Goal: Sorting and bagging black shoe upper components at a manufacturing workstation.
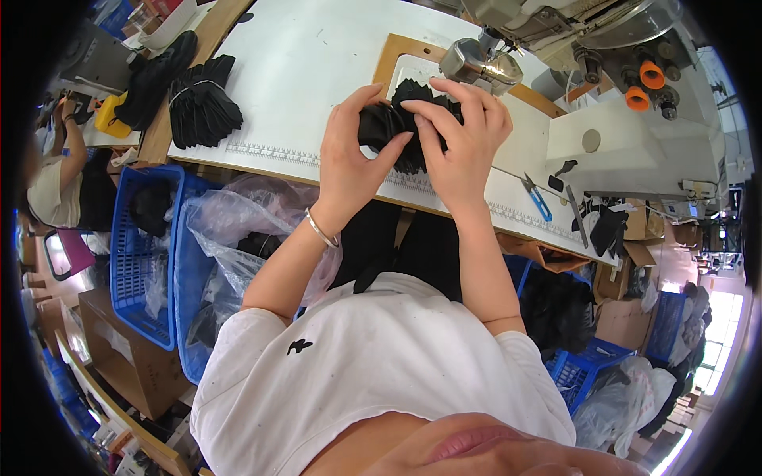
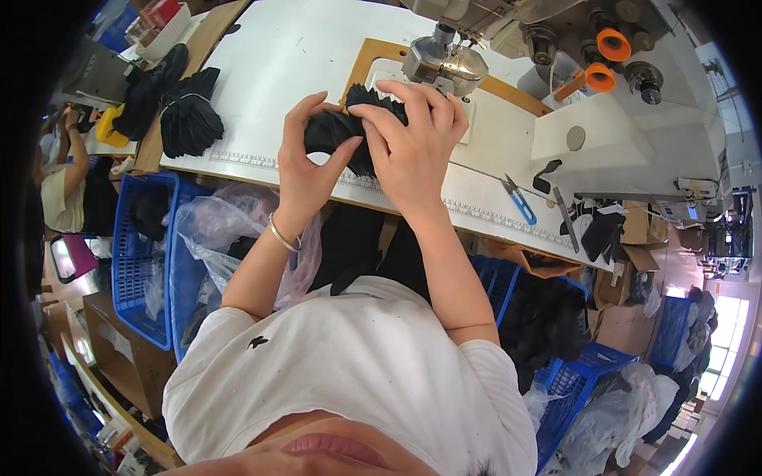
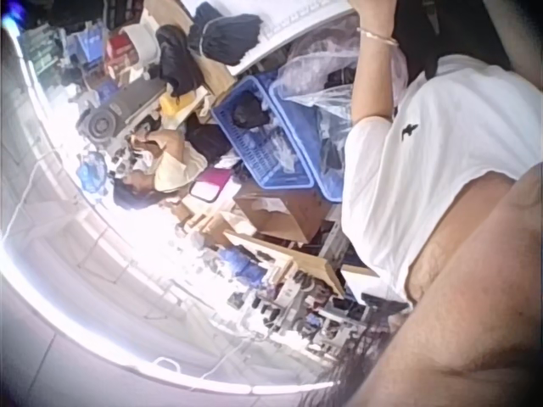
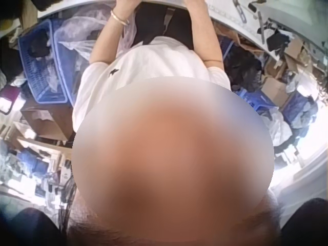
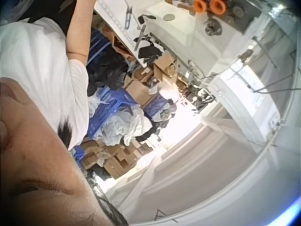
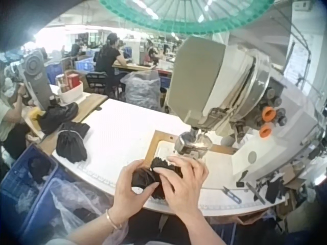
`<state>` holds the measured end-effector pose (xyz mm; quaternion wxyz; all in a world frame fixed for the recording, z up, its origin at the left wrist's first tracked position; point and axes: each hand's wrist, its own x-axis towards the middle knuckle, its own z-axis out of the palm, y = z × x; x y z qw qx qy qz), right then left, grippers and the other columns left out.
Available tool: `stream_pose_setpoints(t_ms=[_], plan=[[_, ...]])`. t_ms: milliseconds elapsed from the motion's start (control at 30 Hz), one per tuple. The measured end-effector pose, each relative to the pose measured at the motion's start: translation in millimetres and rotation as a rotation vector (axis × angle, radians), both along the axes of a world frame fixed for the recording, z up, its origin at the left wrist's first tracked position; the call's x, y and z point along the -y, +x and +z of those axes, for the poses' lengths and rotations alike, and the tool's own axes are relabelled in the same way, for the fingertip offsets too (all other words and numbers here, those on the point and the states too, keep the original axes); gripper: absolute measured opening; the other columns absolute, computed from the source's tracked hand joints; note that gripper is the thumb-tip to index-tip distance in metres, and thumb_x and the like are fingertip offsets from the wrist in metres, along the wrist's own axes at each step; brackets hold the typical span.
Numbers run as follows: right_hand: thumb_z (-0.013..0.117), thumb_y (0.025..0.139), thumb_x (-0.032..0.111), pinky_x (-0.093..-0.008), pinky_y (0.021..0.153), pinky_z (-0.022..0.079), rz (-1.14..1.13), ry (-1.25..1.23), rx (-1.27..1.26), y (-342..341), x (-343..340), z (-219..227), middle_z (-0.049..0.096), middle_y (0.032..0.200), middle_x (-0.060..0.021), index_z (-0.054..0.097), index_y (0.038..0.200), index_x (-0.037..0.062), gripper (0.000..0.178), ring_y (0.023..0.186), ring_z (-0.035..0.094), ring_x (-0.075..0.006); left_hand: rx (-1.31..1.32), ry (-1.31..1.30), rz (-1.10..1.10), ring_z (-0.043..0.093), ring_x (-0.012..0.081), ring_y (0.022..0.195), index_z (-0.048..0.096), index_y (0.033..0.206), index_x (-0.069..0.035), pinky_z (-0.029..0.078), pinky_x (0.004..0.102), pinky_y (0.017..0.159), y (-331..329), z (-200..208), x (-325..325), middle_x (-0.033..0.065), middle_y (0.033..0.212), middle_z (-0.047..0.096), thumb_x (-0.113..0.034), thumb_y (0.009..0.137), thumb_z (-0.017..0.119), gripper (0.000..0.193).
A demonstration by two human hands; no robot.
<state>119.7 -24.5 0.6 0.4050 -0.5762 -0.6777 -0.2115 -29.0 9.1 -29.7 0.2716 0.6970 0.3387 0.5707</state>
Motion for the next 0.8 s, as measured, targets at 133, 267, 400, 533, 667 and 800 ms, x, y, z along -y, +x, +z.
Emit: stream_pose_setpoints(t_ms=[133, 267, 400, 533, 667, 800], plan=[[0.076, 0.080, 0.018, -0.0465, 0.108, 0.026, 0.052, -0.001, -0.056, 0.5, 0.4, -2.4, 0.062, 0.122, 0.0053, 0.074, 0.096, 0.0223, 0.016, 0.120, 0.049, -0.0205, 0.010, -0.031, -0.009, 0.061, 0.0272, 0.099, 0.055, 0.129, -0.003, 0.051, 0.0361, 0.085, 0.1, -4.7, -1.3, 0.0105, 0.114, 0.064, -0.006, 0.076, 0.082, 0.059], [0.076, 0.081, 0.019, -0.0466, 0.109, 0.025, -0.045, -0.023, -0.114, -7.6, 0.1, 0.7, 0.062, 0.121, 0.0056, 0.075, 0.092, 0.0240, 0.013, 0.120, 0.049, -0.0204, -0.018, -0.021, -0.013, 0.060, 0.0275, 0.099, 0.057, 0.126, -0.003, 0.051, 0.0358, 0.085, -3.8, -3.4, -0.2, 0.0105, 0.113, 0.063, -0.006, 0.076, 0.082, 0.056], [0.077, 0.080, 0.021, -0.0469, 0.109, 0.025, -0.036, 0.017, -0.021, -6.1, -0.9, -3.2, 0.061, 0.121, 0.0051, 0.075, 0.089, 0.0243, 0.009, 0.120, 0.049, -0.0208, -0.025, -0.015, -0.022, 0.060, 0.0283, 0.098, 0.059, 0.118, -0.003, 0.051, 0.0357, 0.085, -5.0, -6.7, -1.6, 0.0103, 0.112, 0.063, -0.006, 0.074, 0.083, 0.050], [0.076, 0.080, 0.020, -0.0448, 0.109, 0.025, 0.047, -0.014, -0.056, -5.1, 4.8, 2.4, 0.062, 0.123, 0.0057, 0.075, 0.089, 0.0232, 0.010, 0.122, 0.047, -0.0223, -0.025, 0.014, -0.047, 0.059, 0.0288, 0.099, 0.059, 0.113, -0.004, 0.051, 0.0363, 0.085, -6.4, -4.5, -2.4, 0.0101, 0.114, 0.063, -0.006, 0.072, 0.085, 0.049], [0.079, 0.079, 0.024, -0.0427, 0.108, 0.025, 0.038, -0.049, -0.025, -1.3, 4.2, -0.8, 0.061, 0.127, 0.0050, 0.076, 0.092, 0.0219, 0.014, 0.125, 0.045, -0.0244, -0.023, 0.014, -0.052, 0.060, 0.0292, 0.101, 0.058, 0.112, -0.004, 0.051, 0.0368, 0.085, -6.6, -5.5, -3.5, 0.0105, 0.115, 0.063, -0.007, 0.071, 0.086, 0.049], [0.081, 0.076, 0.031, -0.0481, 0.109, 0.022, -0.023, -0.025, -0.046, -1.3, -0.3, -5.0, 0.060, 0.123, 0.0046, 0.074, 0.088, 0.0234, 0.016, 0.121, 0.048, -0.0217, -0.024, 0.026, -0.051, 0.060, 0.0300, 0.105, 0.059, 0.111, -0.004, 0.052, 0.0378, 0.087, -6.5, -3.8, -2.2, 0.0111, 0.117, 0.062, -0.007, 0.070, 0.086, 0.050]])
